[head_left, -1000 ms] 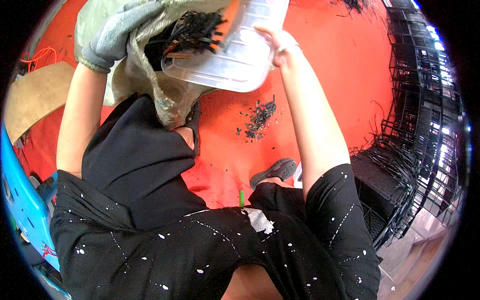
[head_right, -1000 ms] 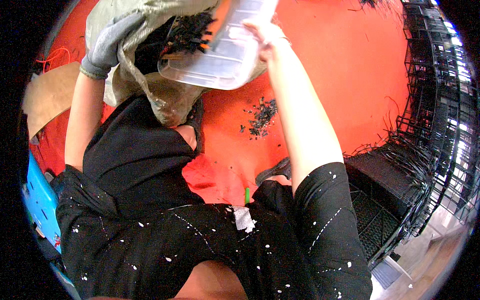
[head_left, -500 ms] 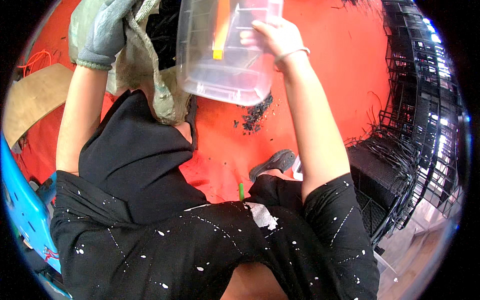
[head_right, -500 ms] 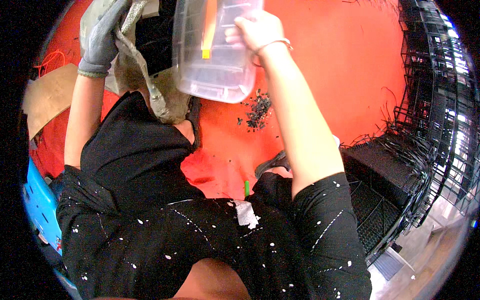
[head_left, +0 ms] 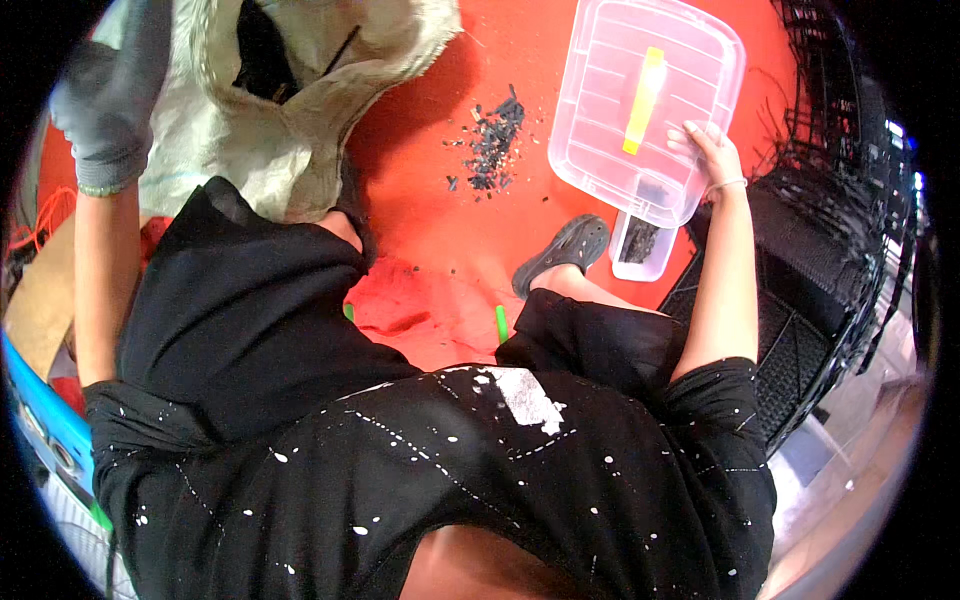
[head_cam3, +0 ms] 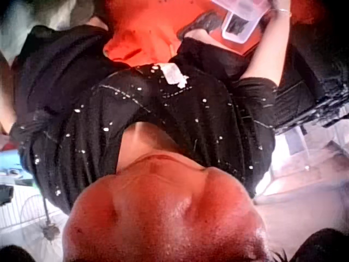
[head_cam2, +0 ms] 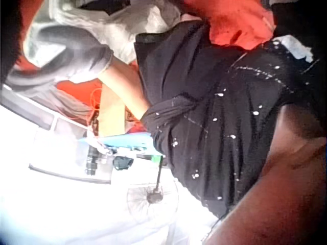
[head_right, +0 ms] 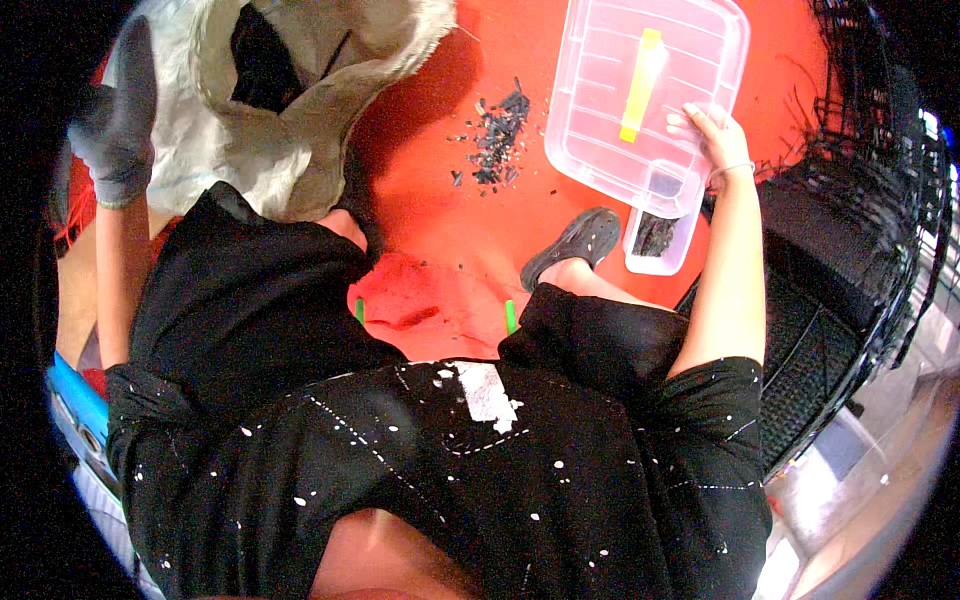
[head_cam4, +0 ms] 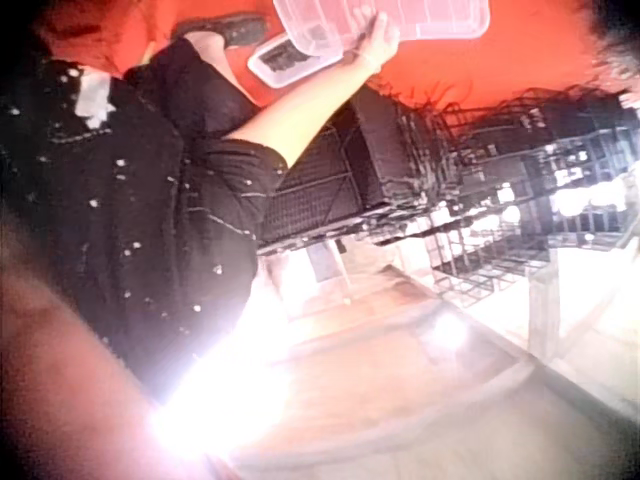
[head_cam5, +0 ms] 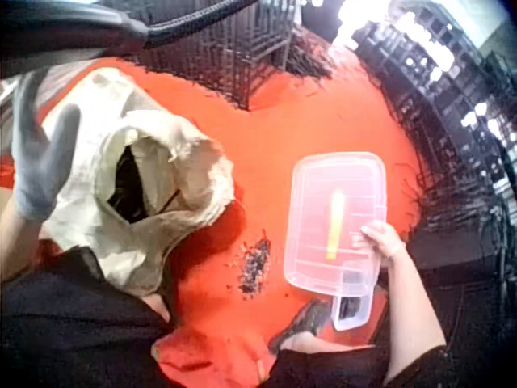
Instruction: The person sits on a red floor and sorts small black fasteners from a pile into a clear plastic container. They use their gloved hands to scoop the fasteners from the floor and a large white sack, transferring them into the container.
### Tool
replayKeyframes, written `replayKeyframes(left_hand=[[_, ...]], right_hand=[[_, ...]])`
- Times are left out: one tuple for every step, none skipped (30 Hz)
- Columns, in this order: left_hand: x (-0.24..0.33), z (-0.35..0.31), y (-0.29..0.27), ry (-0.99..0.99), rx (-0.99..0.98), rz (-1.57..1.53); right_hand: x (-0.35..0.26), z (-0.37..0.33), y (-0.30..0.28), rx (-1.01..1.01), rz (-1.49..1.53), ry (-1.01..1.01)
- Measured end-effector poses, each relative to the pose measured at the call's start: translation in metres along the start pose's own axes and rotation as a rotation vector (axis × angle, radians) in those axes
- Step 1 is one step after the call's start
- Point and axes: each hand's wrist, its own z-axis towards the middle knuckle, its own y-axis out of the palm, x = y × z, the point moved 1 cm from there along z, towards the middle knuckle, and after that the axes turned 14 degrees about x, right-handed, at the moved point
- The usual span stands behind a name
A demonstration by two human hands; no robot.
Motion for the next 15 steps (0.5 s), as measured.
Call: replayKeyframes(left_hand=[[0.036,0.008,-0.014,0.113,-0.081,0.228],[0.066,0.004,-0.008,0.206,-0.16,0.4],[0.093,-0.016,0.048,0.351,-0.307,0.266],[0.095,-0.029,0.09,0.504,-0.498,-0.024],[0.094,-0.041,0.118,0.601,-0.755,-0.267],[0.092,-0.067,0.143,0.594,-0.929,-0.396],[0.101,-0.09,0.165,0.536,-1.197,-0.265],[0.097,-0.118,0.195,0.6,-1.288,-0.21],[0.085,-0.142,0.225,0.725,-1.37,-0.171],[0.086,-0.159,0.247,0.81,-1.442,-0.027],[0.087,-0.174,0.272,0.829,-1.49,0.039],[0.083,-0.192,0.302,0.75,-1.472,0.15],[0.068,-0.212,0.335,0.614,-1.372,0.075],[0.061,-0.229,0.369,0.483,-1.266,-0.021],[0.072,-0.24,0.394,0.458,-1.184,-0.002]], right_hand=[[0.017,0.017,0.016,-0.033,-0.008,0.01],[0.033,0.033,0.017,-0.068,-0.083,-0.013],[0.044,0.028,-0.039,0.04,-0.235,-0.006],[0.056,0.032,-0.059,0.04,-0.319,-0.013],[0.069,0.041,-0.051,0.0,-0.299,0.014],[0.074,0.047,-0.036,-0.041,-0.285,0.039],[0.085,0.05,-0.032,-0.062,-0.282,0.078],[0.098,0.053,-0.033,-0.073,-0.231,0.137],[0.113,0.058,-0.029,-0.096,-0.175,0.19],[0.129,0.066,-0.026,-0.124,-0.119,0.24],[0.151,0.073,-0.026,-0.141,-0.046,0.306],[0.161,0.075,-0.025,-0.142,-0.034,0.331],[0.17,0.075,-0.02,-0.146,-0.02,0.359],[0.18,0.073,-0.025,-0.128,-0.017,0.39],[0.197,0.076,-0.035,-0.103,0.004,0.411]])
